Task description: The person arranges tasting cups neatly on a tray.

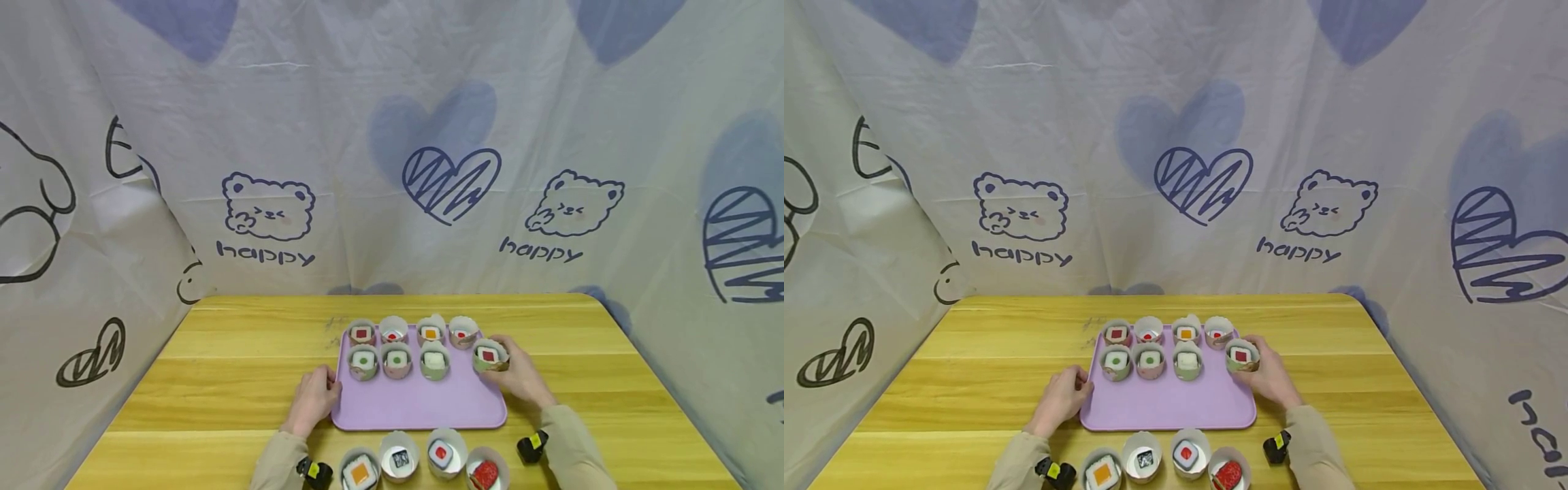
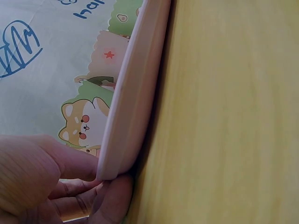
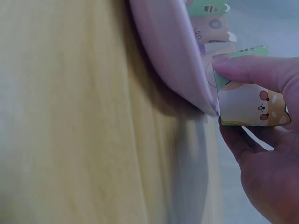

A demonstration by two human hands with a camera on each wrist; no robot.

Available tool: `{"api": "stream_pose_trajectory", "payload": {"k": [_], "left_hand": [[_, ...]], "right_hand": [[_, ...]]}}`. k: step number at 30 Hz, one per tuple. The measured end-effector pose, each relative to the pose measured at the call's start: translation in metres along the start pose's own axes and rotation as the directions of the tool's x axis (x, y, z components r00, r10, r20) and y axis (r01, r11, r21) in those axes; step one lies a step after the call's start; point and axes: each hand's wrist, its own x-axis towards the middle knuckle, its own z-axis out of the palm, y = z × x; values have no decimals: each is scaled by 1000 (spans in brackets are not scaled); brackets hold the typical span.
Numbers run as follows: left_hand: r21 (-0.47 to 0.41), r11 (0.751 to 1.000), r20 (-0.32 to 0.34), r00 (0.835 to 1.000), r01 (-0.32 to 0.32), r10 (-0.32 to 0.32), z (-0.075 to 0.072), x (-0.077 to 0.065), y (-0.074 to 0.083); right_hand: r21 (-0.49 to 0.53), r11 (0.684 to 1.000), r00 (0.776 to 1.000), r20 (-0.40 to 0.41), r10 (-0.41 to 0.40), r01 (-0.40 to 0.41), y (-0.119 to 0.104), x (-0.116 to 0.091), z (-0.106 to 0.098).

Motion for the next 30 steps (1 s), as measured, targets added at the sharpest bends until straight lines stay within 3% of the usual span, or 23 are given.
{"api": "stream_pose_trajectory", "payload": {"k": [22, 30], "left_hand": [[-13, 1000, 17, 1000, 18, -18, -2, -2, 2], [-16, 1000, 21, 1000, 23, -22, -3, -3, 2]], "right_hand": [[-46, 993, 994, 27, -109, 110, -7, 9, 18], [-48, 992, 993, 22, -112, 113, -8, 10, 22]]}}
